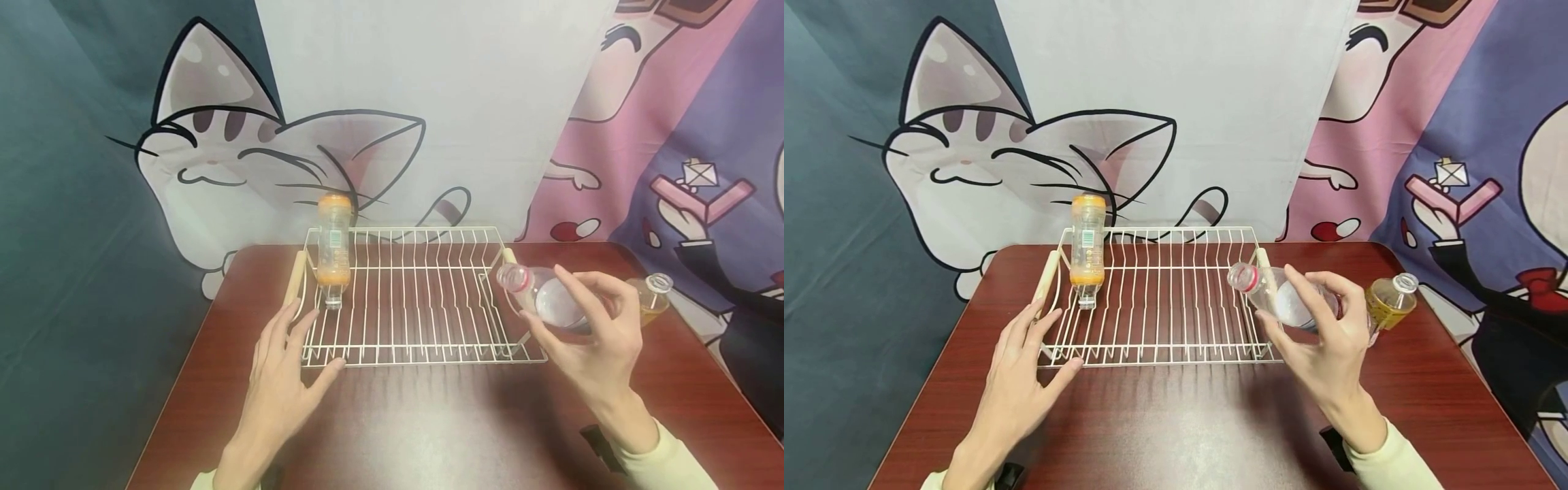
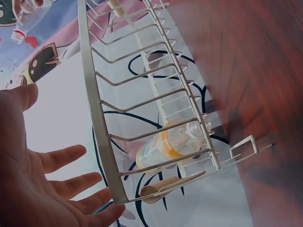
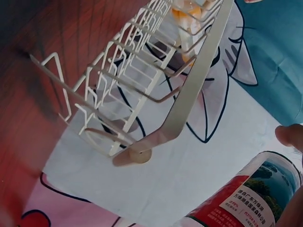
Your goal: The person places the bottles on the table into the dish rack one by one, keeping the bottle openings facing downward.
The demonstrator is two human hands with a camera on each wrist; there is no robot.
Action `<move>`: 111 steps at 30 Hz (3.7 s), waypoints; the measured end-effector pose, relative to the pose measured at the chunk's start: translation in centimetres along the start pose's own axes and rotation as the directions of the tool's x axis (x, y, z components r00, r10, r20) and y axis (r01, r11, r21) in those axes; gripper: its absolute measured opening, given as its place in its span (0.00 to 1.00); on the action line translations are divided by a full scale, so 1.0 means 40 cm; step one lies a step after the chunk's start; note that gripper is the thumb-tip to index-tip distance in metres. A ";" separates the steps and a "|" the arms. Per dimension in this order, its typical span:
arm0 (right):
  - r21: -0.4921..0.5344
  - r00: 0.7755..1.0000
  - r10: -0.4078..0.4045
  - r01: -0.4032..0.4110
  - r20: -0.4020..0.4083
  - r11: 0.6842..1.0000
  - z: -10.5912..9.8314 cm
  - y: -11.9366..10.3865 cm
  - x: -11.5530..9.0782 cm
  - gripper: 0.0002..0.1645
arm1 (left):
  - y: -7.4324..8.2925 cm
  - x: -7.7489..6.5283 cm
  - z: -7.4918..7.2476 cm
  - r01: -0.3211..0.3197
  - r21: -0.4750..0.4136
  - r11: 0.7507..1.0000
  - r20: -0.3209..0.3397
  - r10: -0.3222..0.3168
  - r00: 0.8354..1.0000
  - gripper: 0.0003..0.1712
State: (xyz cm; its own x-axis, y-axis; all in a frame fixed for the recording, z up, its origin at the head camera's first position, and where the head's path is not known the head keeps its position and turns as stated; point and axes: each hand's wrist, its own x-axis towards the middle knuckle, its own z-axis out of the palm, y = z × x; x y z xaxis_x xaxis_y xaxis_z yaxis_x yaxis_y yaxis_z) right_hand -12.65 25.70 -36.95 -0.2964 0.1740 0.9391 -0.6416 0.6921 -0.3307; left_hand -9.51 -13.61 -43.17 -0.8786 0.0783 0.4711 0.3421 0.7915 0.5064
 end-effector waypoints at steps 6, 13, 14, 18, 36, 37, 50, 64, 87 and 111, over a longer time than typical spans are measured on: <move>0.004 0.994 -0.104 0.104 0.013 0.995 0.009 -0.022 -0.002 0.32 | 0.004 0.000 -0.001 -0.003 -0.007 1.000 0.005 0.003 1.000 0.46; 0.003 0.980 -0.193 0.193 0.048 0.981 0.018 -0.047 -0.002 0.32 | 0.015 0.006 0.001 -0.035 -0.035 0.999 -0.006 0.035 0.999 0.45; 0.007 0.975 -0.217 0.217 0.048 0.976 0.022 -0.050 -0.002 0.31 | 0.017 0.007 0.003 -0.053 -0.044 0.998 -0.017 0.053 0.998 0.44; 0.024 0.949 -0.312 0.311 0.052 0.950 0.038 -0.063 -0.005 0.28 | 0.033 0.015 0.016 -0.158 -0.090 0.983 -0.073 0.152 0.986 0.40; 0.140 0.849 -0.512 0.496 0.127 0.857 0.101 -0.122 -0.063 0.20 | 0.151 0.061 0.070 -0.317 -0.419 0.851 0.002 0.350 0.937 0.42; 0.148 0.846 -0.518 0.501 0.127 0.853 0.103 -0.125 -0.065 0.19 | 0.155 0.062 0.073 -0.319 -0.434 0.842 0.003 0.356 0.935 0.41; 0.165 0.835 -0.527 0.504 0.158 0.848 0.109 -0.137 -0.084 0.20 | 0.170 0.060 0.096 -0.409 -0.465 0.785 -0.109 0.407 0.907 0.30; 0.183 0.837 -0.533 0.509 0.123 0.841 0.120 -0.147 -0.080 0.12 | 0.177 0.065 0.094 -0.505 -0.483 0.715 -0.250 0.440 0.862 0.24; 0.445 0.968 0.248 -0.208 -0.033 0.871 0.112 -0.099 -0.059 0.38 | 0.154 0.081 0.080 -0.506 -0.511 0.694 -0.390 0.337 0.857 0.23; 0.439 0.203 0.654 -0.871 0.729 -0.219 0.113 -0.129 -0.029 0.34 | 0.155 0.072 0.099 -0.460 -0.509 0.727 -0.379 0.290 0.879 0.25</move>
State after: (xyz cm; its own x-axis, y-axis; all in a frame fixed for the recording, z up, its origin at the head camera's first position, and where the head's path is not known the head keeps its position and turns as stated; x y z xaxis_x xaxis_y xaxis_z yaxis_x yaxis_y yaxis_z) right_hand -12.21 18.75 -36.76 -0.9954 -0.0224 -0.0936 0.0877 -0.6110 -0.7868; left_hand -11.23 -6.07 -41.52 -0.5462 0.0688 0.8348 0.8228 0.2310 0.5193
